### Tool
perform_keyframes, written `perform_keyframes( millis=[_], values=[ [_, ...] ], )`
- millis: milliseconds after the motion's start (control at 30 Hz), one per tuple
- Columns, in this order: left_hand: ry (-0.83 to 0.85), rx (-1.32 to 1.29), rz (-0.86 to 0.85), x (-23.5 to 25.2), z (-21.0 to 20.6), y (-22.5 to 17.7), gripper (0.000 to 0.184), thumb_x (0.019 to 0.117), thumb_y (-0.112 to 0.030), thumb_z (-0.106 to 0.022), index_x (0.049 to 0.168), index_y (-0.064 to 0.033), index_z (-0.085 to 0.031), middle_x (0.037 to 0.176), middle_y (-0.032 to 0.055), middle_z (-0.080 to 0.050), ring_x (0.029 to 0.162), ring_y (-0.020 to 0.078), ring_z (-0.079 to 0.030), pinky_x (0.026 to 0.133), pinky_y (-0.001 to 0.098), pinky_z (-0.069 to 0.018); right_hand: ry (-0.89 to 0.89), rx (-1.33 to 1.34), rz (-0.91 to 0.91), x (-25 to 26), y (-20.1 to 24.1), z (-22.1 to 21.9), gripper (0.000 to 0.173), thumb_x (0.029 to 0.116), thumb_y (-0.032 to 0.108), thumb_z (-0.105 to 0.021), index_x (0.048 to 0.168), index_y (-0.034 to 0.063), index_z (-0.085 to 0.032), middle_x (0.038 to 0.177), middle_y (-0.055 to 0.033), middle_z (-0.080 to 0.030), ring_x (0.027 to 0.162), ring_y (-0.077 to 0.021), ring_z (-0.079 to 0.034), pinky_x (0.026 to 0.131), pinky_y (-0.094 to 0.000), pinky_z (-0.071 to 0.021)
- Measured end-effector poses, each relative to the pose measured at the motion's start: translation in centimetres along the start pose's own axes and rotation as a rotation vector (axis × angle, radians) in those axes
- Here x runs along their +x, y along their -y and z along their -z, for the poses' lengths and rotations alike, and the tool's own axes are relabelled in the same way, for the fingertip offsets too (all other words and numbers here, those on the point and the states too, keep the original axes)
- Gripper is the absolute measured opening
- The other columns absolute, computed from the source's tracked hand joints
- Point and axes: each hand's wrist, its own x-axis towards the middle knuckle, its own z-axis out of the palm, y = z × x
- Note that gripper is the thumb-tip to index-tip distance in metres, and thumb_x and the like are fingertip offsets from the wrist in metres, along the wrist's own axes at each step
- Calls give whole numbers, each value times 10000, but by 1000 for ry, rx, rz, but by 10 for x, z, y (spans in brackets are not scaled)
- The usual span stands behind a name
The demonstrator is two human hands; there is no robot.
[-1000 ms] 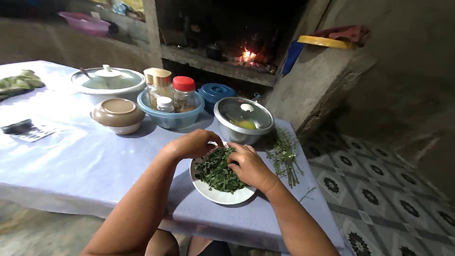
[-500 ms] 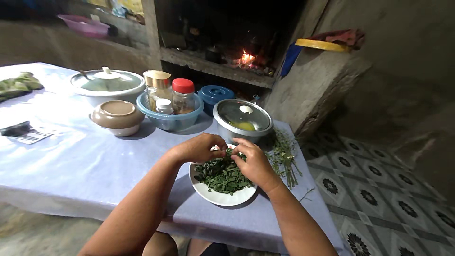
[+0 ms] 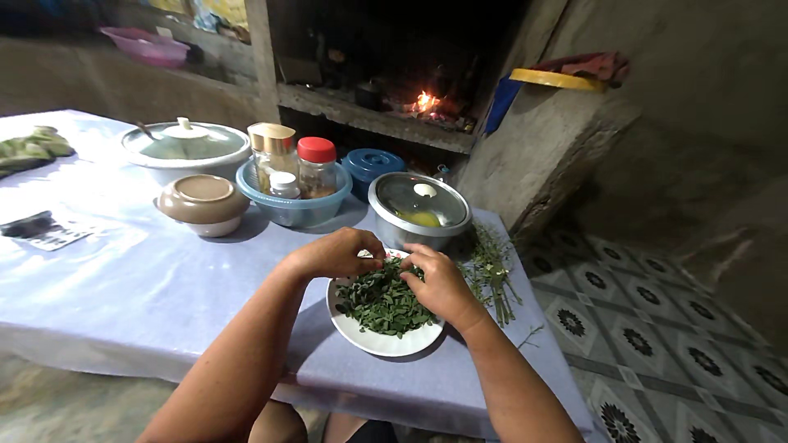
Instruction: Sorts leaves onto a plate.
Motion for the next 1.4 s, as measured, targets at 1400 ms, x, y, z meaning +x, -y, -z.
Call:
perform_keyframes(
  millis=[1400],
  values=[
    [89,196,175,3,-8,-5,167,1005,-220,-657,1042,-101,-767,1089,90,-719,1050,257,-678,951,522,-532,267,-29,73,-1,-6,9,356,958,416,-703,1122,102,-745,1528,-113,-515,1382,-264,-506,1174,-523,-347]
  ],
)
